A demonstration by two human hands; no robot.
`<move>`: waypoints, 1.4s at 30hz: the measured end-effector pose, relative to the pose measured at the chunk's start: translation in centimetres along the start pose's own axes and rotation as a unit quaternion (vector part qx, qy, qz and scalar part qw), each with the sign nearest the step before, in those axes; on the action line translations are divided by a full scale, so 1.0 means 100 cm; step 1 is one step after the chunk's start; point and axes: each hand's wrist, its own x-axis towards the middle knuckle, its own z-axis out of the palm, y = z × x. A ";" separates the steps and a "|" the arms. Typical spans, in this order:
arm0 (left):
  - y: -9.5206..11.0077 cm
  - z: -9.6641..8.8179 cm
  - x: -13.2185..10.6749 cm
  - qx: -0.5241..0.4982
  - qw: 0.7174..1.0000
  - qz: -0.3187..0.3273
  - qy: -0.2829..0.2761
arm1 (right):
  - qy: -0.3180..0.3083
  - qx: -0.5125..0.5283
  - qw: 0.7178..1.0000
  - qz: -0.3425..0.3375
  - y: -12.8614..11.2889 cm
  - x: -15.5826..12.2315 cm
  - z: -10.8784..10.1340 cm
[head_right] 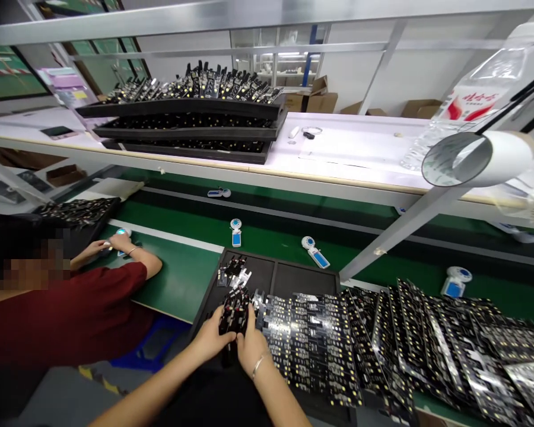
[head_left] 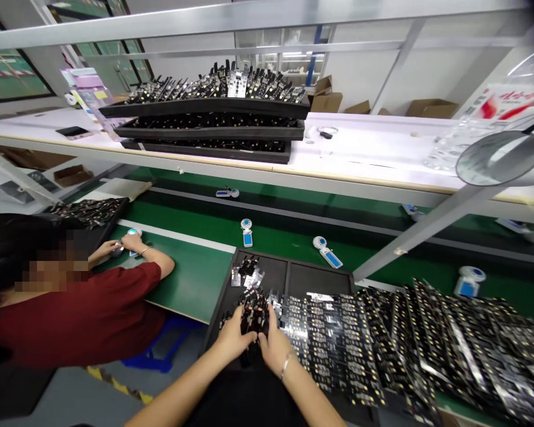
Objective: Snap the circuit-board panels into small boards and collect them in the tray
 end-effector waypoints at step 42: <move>0.067 -0.049 -0.008 -0.104 0.933 0.142 -0.315 | -0.300 0.416 0.857 -0.050 0.038 -0.082 -0.124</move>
